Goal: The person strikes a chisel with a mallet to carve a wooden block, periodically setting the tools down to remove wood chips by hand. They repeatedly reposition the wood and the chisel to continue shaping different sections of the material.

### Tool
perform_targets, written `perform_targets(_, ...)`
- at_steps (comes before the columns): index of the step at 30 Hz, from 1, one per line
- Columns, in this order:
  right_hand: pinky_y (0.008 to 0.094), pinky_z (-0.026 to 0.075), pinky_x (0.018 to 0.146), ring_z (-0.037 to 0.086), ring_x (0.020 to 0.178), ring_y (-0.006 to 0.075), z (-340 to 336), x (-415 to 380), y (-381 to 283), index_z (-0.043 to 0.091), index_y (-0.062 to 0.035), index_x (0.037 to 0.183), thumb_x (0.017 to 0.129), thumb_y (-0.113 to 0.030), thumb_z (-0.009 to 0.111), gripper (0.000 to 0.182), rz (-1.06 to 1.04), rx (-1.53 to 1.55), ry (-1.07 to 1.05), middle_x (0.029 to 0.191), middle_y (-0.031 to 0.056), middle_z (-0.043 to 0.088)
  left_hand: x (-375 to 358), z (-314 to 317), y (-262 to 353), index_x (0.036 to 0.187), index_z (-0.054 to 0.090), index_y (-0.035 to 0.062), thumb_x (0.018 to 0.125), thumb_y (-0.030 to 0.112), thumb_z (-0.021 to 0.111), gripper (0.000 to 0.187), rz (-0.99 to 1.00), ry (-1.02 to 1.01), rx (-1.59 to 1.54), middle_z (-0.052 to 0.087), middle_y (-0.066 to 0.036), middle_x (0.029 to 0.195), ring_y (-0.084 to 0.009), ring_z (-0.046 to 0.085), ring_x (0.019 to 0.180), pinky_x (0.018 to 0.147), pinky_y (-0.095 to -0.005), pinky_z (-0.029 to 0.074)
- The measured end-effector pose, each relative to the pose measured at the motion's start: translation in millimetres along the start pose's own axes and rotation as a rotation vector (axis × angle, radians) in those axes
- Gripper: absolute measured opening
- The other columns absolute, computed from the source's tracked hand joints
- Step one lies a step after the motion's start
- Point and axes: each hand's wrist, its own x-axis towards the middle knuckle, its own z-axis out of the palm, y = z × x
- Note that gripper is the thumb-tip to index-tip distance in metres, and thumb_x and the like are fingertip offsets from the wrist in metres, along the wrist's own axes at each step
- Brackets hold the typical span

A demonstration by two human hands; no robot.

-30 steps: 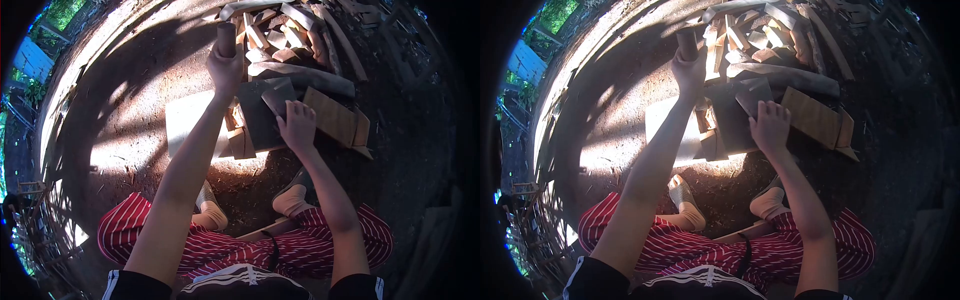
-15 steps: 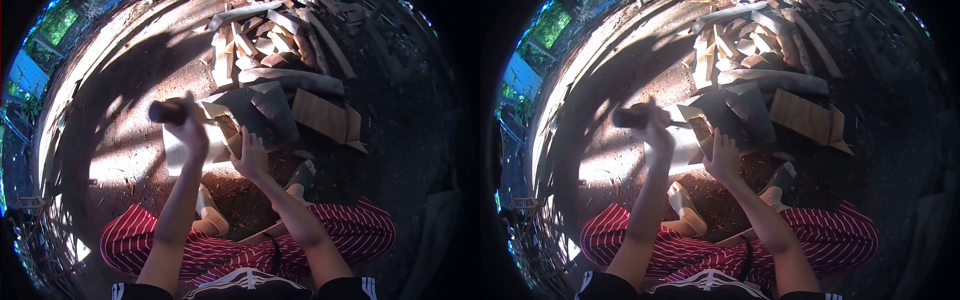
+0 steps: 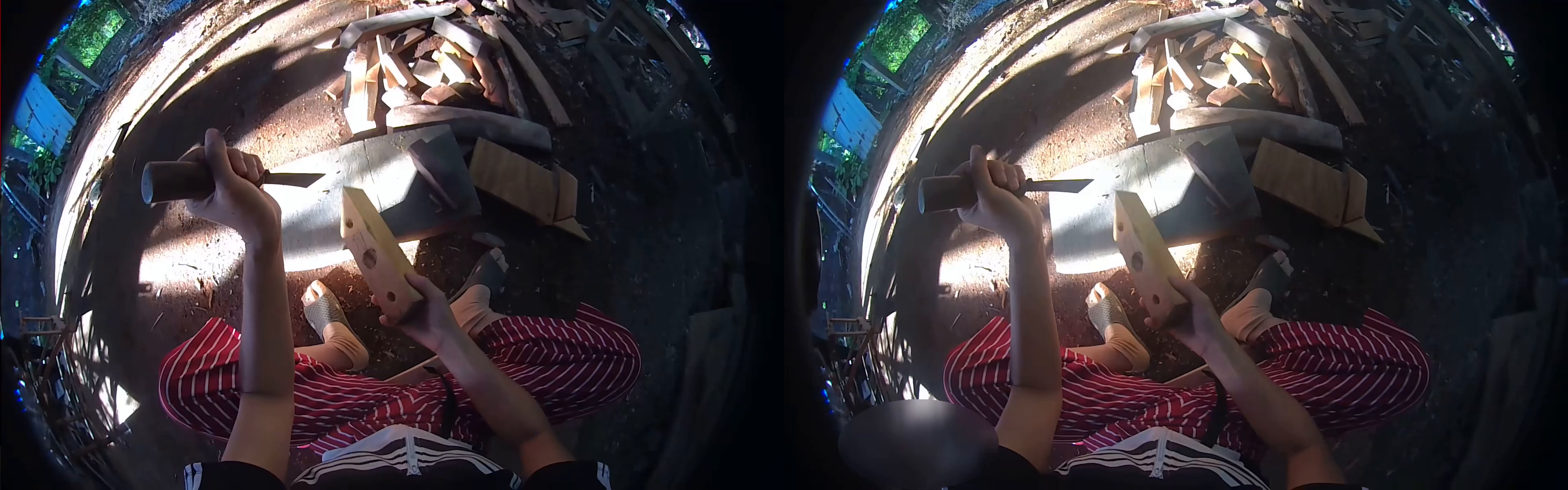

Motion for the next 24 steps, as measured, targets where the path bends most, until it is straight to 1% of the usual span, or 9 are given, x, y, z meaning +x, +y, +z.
perform_targets(2,0.0449,0.051,0.081,0.058,0.100,0.0294,6,-6,-6,0.040,-0.0056,0.133,0.085,-0.028,0.063,0.057,-0.307,-0.448,-0.036,0.115,0.0171,0.054,0,4,0,0.082,0.049,0.0093,0.086,0.004,0.063,0.015,0.013,-0.010,0.013,0.043,0.002,0.054,-0.0040,0.036,0.042,0.039,-0.0221,0.026)
perform_targets(3,0.0449,0.051,0.081,0.058,0.100,0.0294,3,-2,-10,0.040,-0.0056,0.133,0.085,-0.028,0.063,0.057,-0.318,-0.452,-0.032,0.115,0.0171,0.054,2,3,-1,0.081,0.049,0.0095,0.086,0.004,0.063,0.016,0.027,-0.008,0.032,0.041,0.003,0.052,-0.0039,0.034,0.041,0.038,-0.0221,0.025)
perform_targets(5,0.0417,0.048,0.089,0.055,0.110,0.0323,3,17,-14,0.041,-0.0004,0.131,0.080,-0.021,0.067,0.060,-0.976,-1.530,0.451,0.119,0.0200,0.053,1,4,-2,0.080,0.049,0.0098,0.087,0.005,0.063,0.017,0.023,0.011,0.039,0.041,0.003,0.051,-0.0039,0.033,0.040,0.038,-0.0220,0.025)
perform_targets(9,0.0416,0.043,0.095,0.052,0.113,0.0372,14,30,-19,0.035,0.0003,0.134,0.075,-0.014,0.070,0.070,-1.167,-1.582,0.526,0.122,0.0218,0.050,2,-1,-6,0.077,0.047,0.0105,0.087,0.005,0.062,0.019,0.013,-0.014,0.064,0.039,0.003,0.050,-0.0038,0.031,0.038,0.037,-0.0220,0.023)
perform_targets(10,0.0416,0.043,0.095,0.052,0.113,0.0372,18,35,-22,0.035,0.0003,0.134,0.075,-0.014,0.070,0.070,-1.161,-1.586,0.525,0.122,0.0218,0.050,4,1,-7,0.077,0.047,0.0105,0.087,0.005,0.062,0.019,0.025,-0.036,0.056,0.039,0.003,0.050,-0.0037,0.032,0.039,0.037,-0.0219,0.023)
perform_targets(12,0.0427,0.042,0.097,0.048,0.114,0.0385,24,41,-26,0.034,-0.0015,0.136,0.073,-0.012,0.072,0.074,-1.266,-1.780,0.559,0.124,0.0217,0.047,0,4,-9,0.078,0.047,0.0104,0.087,0.005,0.062,0.019,0.021,-0.033,0.091,0.040,0.003,0.051,-0.0038,0.032,0.039,0.037,-0.0220,0.023)
perform_targets(15,0.0441,0.042,0.098,0.045,0.116,0.0384,15,57,-31,0.033,-0.0028,0.137,0.071,-0.010,0.073,0.077,-1.227,-1.904,0.535,0.126,0.0213,0.045,0,3,-15,0.079,0.048,0.0103,0.087,0.005,0.063,0.018,-0.048,-0.009,0.085,0.041,0.002,0.052,-0.0043,0.033,0.040,0.038,-0.0225,0.025)
perform_targets(18,0.0434,0.040,0.098,0.046,0.116,0.0382,9,60,-37,0.032,-0.0009,0.137,0.071,-0.007,0.072,0.077,-1.210,-1.826,0.514,0.128,0.0218,0.045,5,4,-24,0.076,0.046,0.0090,0.088,0.006,0.063,0.021,-0.036,-0.001,0.077,0.039,0.003,0.046,-0.0037,0.031,0.035,0.035,-0.0230,0.023)
perform_targets(24,0.0439,0.042,0.096,0.047,0.114,0.0384,10,61,-38,0.032,0.0025,0.137,0.073,-0.009,0.070,0.076,-1.172,-1.899,0.539,0.128,0.0221,0.045,7,3,-43,0.078,0.045,0.0104,0.088,0.007,0.062,0.020,-0.096,0.009,0.073,0.039,0.003,0.049,-0.0037,0.031,0.036,0.036,-0.0223,0.024)
